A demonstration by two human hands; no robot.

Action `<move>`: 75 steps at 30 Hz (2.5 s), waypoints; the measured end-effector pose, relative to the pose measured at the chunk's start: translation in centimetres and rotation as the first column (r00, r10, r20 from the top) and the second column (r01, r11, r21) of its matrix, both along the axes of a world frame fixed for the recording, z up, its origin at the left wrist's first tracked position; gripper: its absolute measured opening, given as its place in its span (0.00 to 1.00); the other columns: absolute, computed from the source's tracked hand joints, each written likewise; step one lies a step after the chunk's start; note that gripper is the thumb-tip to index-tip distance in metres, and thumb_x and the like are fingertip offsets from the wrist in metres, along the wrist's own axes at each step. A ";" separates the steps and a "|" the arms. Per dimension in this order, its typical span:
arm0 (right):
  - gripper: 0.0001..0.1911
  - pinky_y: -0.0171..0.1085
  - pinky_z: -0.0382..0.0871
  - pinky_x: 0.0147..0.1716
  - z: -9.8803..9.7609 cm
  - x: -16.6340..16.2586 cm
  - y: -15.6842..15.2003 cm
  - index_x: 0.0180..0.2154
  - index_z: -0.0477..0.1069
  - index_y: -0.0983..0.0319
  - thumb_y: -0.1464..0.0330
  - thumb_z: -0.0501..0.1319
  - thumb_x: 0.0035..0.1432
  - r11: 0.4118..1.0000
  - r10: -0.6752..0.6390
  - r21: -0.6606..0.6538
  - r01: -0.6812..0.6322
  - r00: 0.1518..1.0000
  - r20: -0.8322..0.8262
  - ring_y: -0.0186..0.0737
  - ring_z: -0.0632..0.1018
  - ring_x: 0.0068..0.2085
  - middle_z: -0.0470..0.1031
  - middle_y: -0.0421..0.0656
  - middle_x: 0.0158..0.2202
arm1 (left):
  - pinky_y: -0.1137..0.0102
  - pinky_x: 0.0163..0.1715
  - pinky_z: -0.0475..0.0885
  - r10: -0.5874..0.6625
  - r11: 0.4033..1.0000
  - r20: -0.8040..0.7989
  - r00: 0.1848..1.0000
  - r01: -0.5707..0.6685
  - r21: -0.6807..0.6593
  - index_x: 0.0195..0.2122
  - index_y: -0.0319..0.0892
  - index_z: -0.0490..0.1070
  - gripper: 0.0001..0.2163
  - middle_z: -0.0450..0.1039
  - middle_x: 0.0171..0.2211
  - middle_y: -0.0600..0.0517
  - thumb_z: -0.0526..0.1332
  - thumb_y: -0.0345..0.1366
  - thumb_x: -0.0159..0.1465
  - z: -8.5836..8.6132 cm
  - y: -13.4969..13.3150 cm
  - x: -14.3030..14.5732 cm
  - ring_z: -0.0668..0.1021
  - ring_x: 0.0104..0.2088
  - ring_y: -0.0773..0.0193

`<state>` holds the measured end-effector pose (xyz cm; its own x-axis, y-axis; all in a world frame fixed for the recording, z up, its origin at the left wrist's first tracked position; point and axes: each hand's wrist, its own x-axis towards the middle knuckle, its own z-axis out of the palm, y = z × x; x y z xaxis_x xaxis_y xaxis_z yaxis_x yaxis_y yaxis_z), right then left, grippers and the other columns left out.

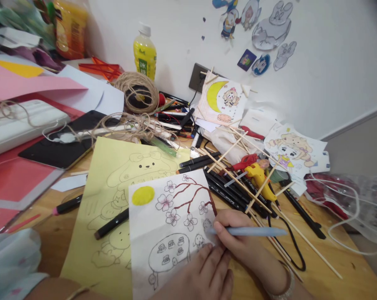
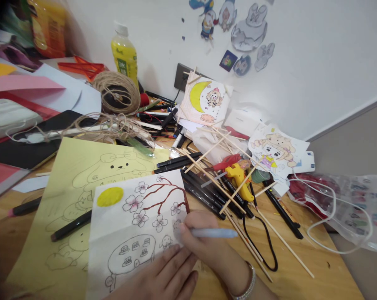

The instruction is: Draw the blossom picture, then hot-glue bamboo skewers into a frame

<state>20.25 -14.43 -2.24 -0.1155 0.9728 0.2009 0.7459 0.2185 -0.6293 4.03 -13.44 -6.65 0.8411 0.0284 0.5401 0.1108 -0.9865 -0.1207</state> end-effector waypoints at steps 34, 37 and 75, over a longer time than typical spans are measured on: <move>0.16 0.32 0.59 0.22 -0.1 0.2 -0.1 0.19 0.53 0.59 0.70 0.50 0.59 1.000 0.012 -0.010 -0.013 1.000 -0.012 0.32 0.64 0.21 0.59 0.36 0.17 | 0.64 0.49 0.60 -0.004 1.000 -0.008 1.000 0.004 -0.004 0.45 0.42 0.71 0.11 0.76 0.45 0.52 0.51 0.35 0.67 0.2 0.0 -0.1 0.75 0.45 0.62; 0.16 0.33 0.59 0.22 0.0 0.2 -0.2 0.19 0.54 0.59 0.70 0.50 0.59 1.000 0.003 -0.005 -0.003 1.000 -0.011 0.32 0.64 0.21 0.60 0.36 0.17 | 0.64 0.49 0.60 -0.006 1.000 -0.017 1.000 0.006 -0.015 0.45 0.41 0.71 0.11 0.76 0.46 0.52 0.51 0.34 0.67 0.2 0.0 -0.2 0.75 0.45 0.61; 0.16 0.33 0.59 0.23 0.1 0.3 -0.2 0.20 0.55 0.59 0.68 0.49 0.60 0.997 0.029 -0.065 -0.033 0.998 -0.061 0.33 0.63 0.22 0.60 0.37 0.18 | 0.65 0.49 0.59 -0.022 1.000 -0.082 0.996 0.020 -0.022 0.48 0.41 0.71 0.14 0.74 0.49 0.51 0.50 0.34 0.67 0.3 -0.2 -0.2 0.74 0.47 0.62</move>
